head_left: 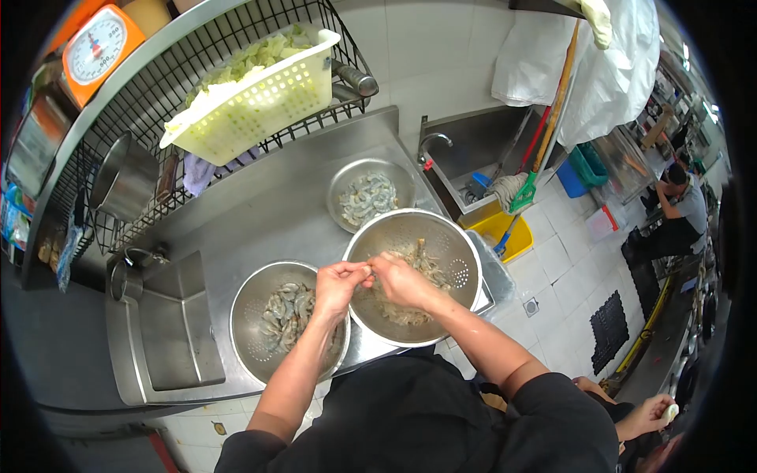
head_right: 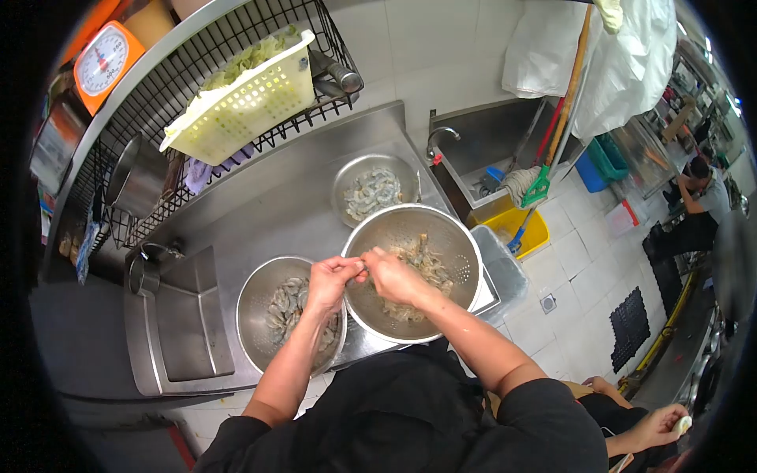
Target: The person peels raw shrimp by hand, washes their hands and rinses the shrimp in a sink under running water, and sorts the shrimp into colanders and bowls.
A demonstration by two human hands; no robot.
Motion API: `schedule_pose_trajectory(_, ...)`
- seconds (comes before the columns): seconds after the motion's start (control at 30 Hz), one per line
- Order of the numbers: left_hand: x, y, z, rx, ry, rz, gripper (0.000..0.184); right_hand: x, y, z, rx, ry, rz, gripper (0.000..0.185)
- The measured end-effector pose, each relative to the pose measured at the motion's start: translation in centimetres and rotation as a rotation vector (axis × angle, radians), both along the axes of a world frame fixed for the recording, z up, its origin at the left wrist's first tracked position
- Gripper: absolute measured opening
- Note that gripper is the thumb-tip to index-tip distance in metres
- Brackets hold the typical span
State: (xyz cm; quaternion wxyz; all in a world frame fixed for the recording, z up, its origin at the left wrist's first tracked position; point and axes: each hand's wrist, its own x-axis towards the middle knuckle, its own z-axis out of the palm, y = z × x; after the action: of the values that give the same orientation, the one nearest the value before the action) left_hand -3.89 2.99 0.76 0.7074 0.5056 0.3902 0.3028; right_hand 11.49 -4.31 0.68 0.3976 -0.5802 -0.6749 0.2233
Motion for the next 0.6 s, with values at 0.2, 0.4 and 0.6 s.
schedule_pose_trajectory(0.2,0.0,0.1,-1.6,-0.220,-0.155,0.044,0.011,-1.1,-0.9,2.1,-0.066,-0.256,-0.090,0.019)
schedule_pose_trajectory(0.4,0.0,-0.2,-1.3,-0.240,-0.165,0.044,0.014,-1.4,-0.7,1.6,-0.035,-0.274,-0.160,0.016)
schedule_pose_trajectory(0.6,0.1,0.2,-0.8,-0.200,-0.104,-0.046,0.013,0.0,0.2,1.0,-0.013,-0.050,-0.107,0.013)
